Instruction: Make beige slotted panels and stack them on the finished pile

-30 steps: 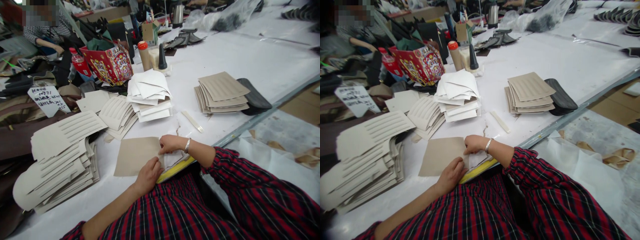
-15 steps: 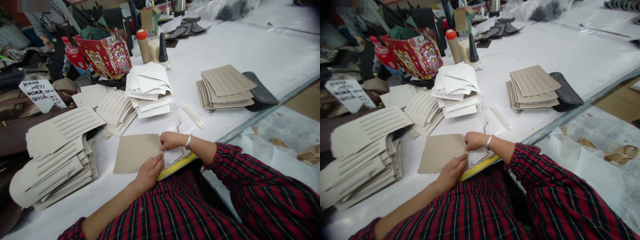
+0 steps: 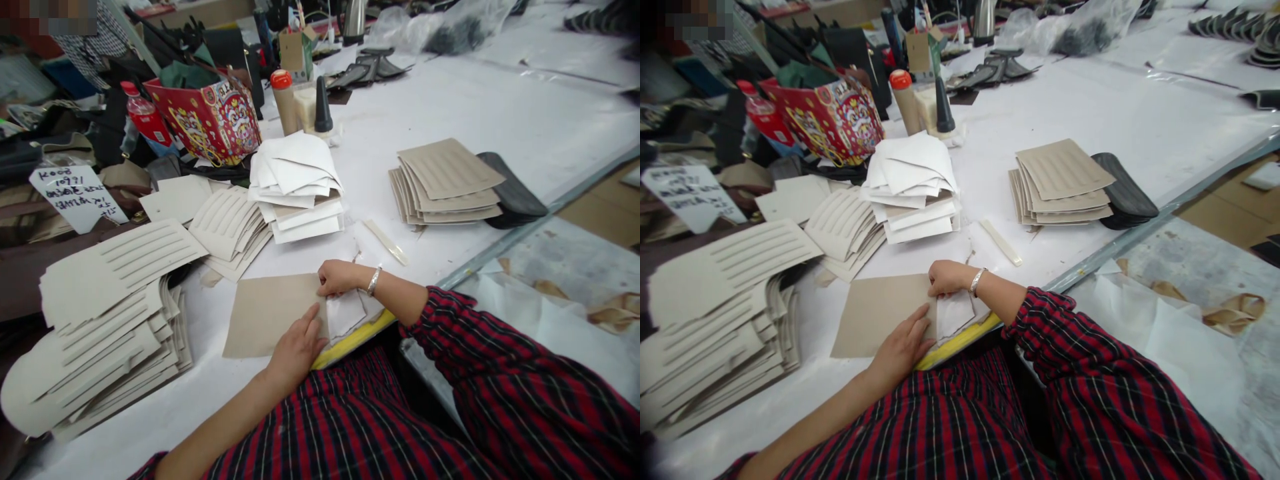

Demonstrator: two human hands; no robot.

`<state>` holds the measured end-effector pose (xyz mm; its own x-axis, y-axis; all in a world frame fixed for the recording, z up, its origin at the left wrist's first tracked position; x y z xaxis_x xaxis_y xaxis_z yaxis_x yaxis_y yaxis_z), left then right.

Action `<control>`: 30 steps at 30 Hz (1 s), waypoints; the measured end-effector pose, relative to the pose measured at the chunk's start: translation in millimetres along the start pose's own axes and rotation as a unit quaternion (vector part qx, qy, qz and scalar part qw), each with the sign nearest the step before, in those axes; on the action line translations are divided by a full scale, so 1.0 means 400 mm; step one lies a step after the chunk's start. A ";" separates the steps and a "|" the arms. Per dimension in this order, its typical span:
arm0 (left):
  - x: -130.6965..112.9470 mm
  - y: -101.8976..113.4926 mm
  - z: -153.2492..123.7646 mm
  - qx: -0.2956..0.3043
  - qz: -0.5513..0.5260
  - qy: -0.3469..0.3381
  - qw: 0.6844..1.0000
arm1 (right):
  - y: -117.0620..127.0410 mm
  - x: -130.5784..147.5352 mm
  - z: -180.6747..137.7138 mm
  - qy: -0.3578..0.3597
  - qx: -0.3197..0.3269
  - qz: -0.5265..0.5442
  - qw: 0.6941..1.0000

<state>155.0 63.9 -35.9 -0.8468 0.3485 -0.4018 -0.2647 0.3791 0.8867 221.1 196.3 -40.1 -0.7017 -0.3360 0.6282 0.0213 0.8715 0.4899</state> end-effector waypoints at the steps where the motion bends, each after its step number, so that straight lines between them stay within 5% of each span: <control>1: -0.002 0.000 0.004 0.008 -0.004 -0.001 1.000 | 0.000 0.001 0.001 -0.003 0.001 -0.012 1.000; 17: -0.030 0.024 0.046 0.157 0.004 0.030 0.987 | 0.071 0.026 0.007 -0.039 -0.014 -0.112 0.993; 22: -0.029 0.031 0.050 0.187 -0.001 0.048 0.981 | 0.095 -0.008 0.004 -0.059 -0.024 -0.051 0.997; 30: -0.033 0.026 0.060 0.122 0.035 0.026 0.992 | 0.113 -0.013 0.002 -0.095 -0.046 -0.117 0.988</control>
<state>174.6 83.6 -26.7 -0.8837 0.3385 -0.3233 -0.0902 0.5546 0.8272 225.1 237.7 -21.6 -0.8156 -0.4435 0.3716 -0.0979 0.7388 0.6668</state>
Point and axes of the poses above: each hand's wrist, its own z-axis towards the middle knuckle, its own y-axis out of the back of the hand, x = y × z, the point moved 7 cm from there along z, towards the middle knuckle, and after that the axes turned 10 degrees about x, right-handed, at the moved point
